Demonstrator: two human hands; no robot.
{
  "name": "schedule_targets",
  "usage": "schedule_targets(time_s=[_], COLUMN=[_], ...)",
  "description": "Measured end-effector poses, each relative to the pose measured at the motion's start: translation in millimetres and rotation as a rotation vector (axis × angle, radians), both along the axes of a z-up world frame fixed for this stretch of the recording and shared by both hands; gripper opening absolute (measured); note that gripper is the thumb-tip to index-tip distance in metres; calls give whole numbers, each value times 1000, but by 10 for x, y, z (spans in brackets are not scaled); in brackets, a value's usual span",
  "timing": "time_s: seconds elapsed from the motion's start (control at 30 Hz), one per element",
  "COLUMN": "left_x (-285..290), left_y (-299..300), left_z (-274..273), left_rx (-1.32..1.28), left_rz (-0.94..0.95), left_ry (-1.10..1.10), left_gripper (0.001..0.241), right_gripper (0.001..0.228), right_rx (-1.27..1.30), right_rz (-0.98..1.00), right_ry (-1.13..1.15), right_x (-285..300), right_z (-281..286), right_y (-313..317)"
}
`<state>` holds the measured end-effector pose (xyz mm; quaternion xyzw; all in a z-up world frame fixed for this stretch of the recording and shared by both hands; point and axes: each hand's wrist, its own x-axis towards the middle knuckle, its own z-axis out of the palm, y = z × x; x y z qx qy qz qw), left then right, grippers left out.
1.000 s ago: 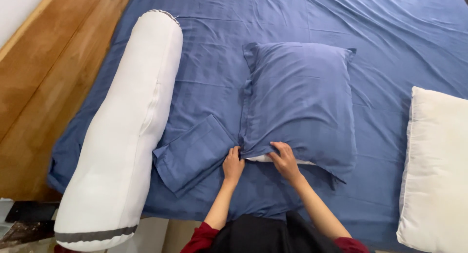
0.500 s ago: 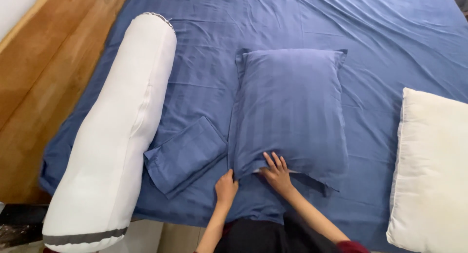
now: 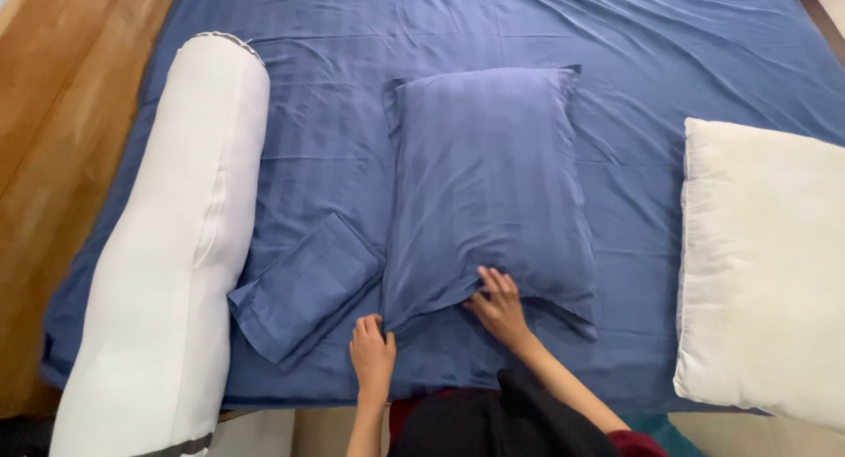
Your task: The person places a cylindrical pillow and two square pillows on a bed with a blue sheet. They then pick up a blue pillowcase and insert one of the square pillows into it, adjusting the fabric to fit properly.
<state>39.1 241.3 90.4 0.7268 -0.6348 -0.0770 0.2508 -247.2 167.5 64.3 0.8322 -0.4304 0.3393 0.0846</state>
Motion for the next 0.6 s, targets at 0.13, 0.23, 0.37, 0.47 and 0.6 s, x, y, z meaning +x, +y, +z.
schedule_targets(time_s=[0.13, 0.23, 0.37, 0.47, 0.6], left_x=[-505, -536, -258, -228, -237], left_y=[-229, -467, -484, -286, -105], left_z=[633, 448, 372, 369, 168], left_rx=[-436, -450, -490, -557, -436], left_rz=[-63, -199, -257, -272, -240], left_ry=[9, 51, 67, 20, -51], left_gripper=[64, 62, 59, 55, 47], right_gripper=[39, 47, 55, 62, 45], right_rx=[-173, -25, 50, -157, 142], right_rz=[-404, -342, -328, -358, -353], right_ry=[-42, -48, -168, -263, -278], right_x=[-580, -993, -1343, -1325, -1284], right_z=[352, 337, 675, 990, 240], right_y=[139, 125, 394, 735, 1004])
